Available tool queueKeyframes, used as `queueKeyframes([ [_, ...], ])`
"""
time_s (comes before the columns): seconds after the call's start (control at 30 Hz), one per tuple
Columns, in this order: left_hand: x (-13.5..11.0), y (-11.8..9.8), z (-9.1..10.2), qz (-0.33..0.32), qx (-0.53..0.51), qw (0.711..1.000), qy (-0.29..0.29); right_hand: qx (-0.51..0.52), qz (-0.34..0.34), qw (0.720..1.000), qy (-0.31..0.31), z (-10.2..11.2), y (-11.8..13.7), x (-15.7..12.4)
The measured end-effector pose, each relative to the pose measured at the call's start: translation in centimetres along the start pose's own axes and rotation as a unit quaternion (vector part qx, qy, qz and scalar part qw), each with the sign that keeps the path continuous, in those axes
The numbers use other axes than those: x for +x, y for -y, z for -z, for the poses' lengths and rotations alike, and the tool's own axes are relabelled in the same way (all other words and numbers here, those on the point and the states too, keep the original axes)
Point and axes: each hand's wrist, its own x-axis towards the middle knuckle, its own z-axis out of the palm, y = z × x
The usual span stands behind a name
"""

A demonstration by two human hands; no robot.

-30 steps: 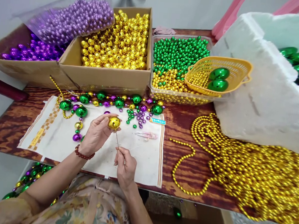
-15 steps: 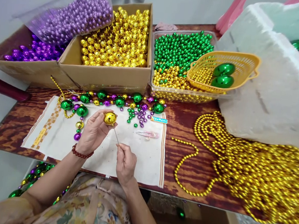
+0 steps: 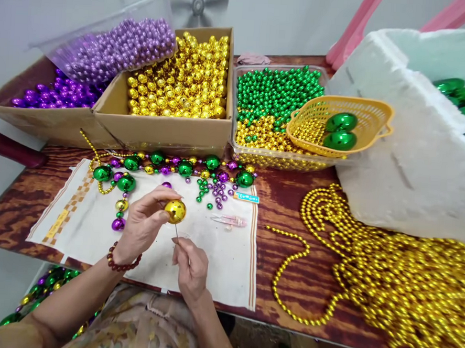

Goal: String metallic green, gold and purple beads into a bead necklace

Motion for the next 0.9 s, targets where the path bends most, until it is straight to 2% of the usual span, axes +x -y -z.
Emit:
queueKeyframes([
  [0.1, -0.3, 0.3, -0.1, 0.019, 0.031, 0.999, 0.018, 0.012, -0.013, 1.000, -0.025, -0.1, 0.0, 0.3],
  [0.23, -0.5, 1.2, 0.7, 0.066, 0.098, 0.991, 0.065, 0.071, -0.110, 0.990, -0.055, -0.1, 0.4, 1.0],
  [0.37, 1.1, 3.8, 2.0, 0.077, 0.212, 0.973, 0.047, 0.157, -0.183, 0.966, -0.099, 0.9, 0.3, 1.1],
  [0.43, 2.2, 5.4, 2.1, 0.055, 0.336, 0.937, 0.080, 0.176, -0.199, 0.957, -0.113, 1.8, 0.0, 0.8],
  [0.53, 3.2, 7.7, 1.5, 0.033, 0.504, 0.847, 0.165, 0.182, -0.206, 0.955, -0.112, 3.2, -0.4, 0.0],
  [0.6, 3.5, 8.8, 1.0, 0.031, 0.565, 0.804, 0.183, 0.170, -0.205, 0.959, -0.100, 3.8, -0.7, -0.6],
  [0.63, 3.6, 9.2, 0.8, 0.034, 0.580, 0.794, 0.182, 0.161, -0.205, 0.961, -0.094, 4.0, -0.8, -0.8],
  [0.7, 3.7, 10.0, 0.6, 0.043, 0.581, 0.794, 0.173, 0.141, -0.207, 0.964, -0.086, 4.2, -1.1, -1.3],
  [0.8, 3.9, 10.7, 1.0, 0.045, 0.563, 0.810, 0.159, 0.112, -0.215, 0.966, -0.090, 4.3, -1.5, -1.7],
  [0.83, 3.9, 10.7, 1.2, 0.045, 0.542, 0.826, 0.149, 0.104, -0.217, 0.966, -0.095, 4.4, -1.6, -1.8],
  [0.87, 4.0, 10.5, 1.4, 0.052, 0.500, 0.854, 0.132, 0.097, -0.217, 0.966, -0.100, 4.4, -1.6, -1.8],
  [0.9, 4.0, 10.2, 1.6, 0.070, 0.428, 0.895, 0.107, 0.091, -0.213, 0.967, -0.103, 4.5, -1.7, -1.8],
])
